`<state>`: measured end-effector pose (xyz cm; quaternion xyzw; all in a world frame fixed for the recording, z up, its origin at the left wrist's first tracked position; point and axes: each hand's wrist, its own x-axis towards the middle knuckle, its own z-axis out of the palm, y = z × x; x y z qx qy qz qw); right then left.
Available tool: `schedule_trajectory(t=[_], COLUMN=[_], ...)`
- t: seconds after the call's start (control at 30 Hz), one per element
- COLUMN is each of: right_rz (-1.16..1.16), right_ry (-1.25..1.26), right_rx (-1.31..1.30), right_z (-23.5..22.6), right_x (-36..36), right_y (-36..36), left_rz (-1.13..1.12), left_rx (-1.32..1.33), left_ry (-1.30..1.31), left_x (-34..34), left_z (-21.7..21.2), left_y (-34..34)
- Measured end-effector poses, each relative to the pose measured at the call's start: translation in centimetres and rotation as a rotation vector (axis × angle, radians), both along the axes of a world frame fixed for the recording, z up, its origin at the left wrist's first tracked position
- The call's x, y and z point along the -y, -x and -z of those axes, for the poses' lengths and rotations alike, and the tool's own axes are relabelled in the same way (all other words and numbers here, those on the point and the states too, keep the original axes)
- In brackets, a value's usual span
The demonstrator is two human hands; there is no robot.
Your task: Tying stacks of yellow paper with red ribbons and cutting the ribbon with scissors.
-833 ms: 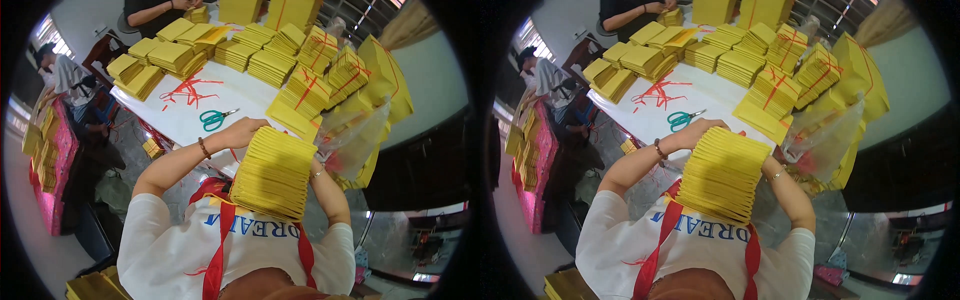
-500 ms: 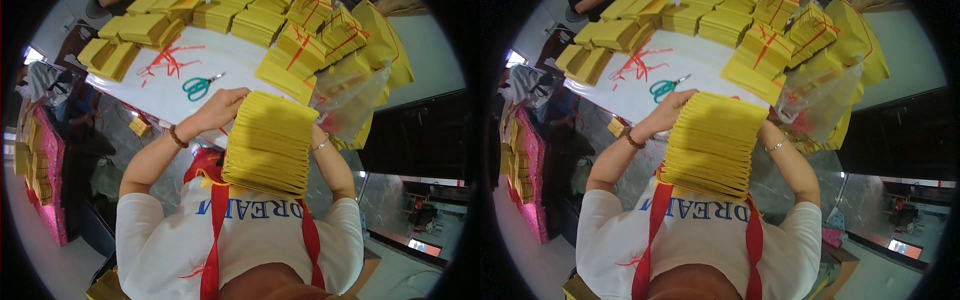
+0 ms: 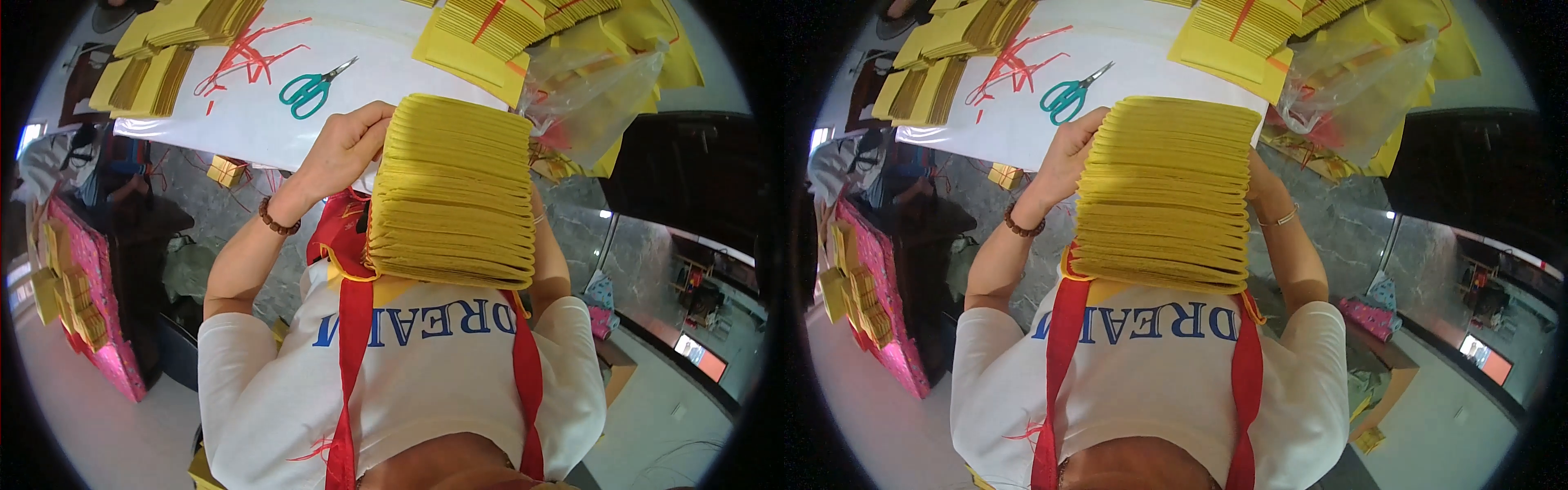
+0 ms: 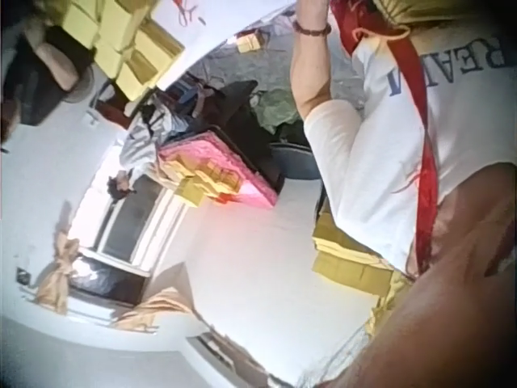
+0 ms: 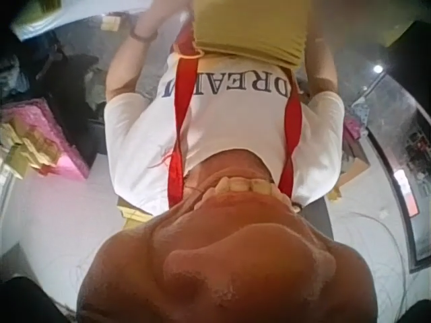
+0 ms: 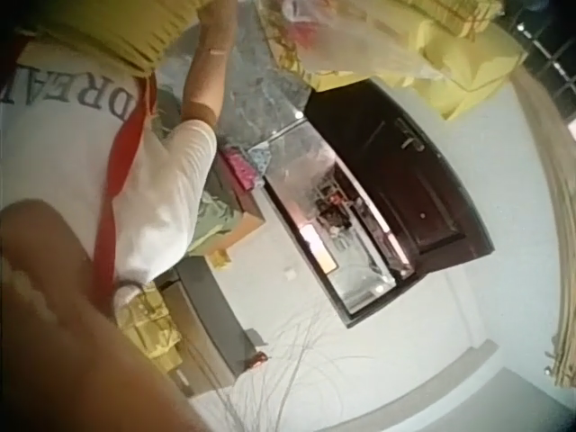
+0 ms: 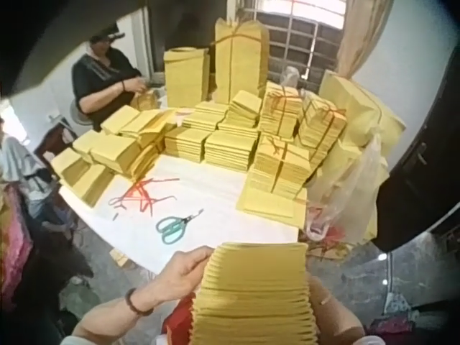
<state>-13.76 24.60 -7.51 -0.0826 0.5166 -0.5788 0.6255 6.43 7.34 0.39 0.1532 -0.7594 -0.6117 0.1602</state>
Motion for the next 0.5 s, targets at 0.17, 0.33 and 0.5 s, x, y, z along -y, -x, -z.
schedule_trajectory(t=[0.17,0.33,0.5], right_rz=[0.15,0.261,0.233], right_ry=[0.074,0.126,0.165], right_rx=[0.127,0.262,0.218], right_z=[-0.4,-0.3,1.4], right_x=[-2.0,-3.7,-4.4], right_y=[-1.4,-1.7,-1.1], left_rz=[0.017,0.064,0.19], left_rx=[-0.016,0.001,0.05], left_ry=[-0.056,0.014,0.141], left_x=[0.4,0.6,1.6], left_z=[-0.3,-0.1,-0.6], left_y=[0.7,1.9,3.2])
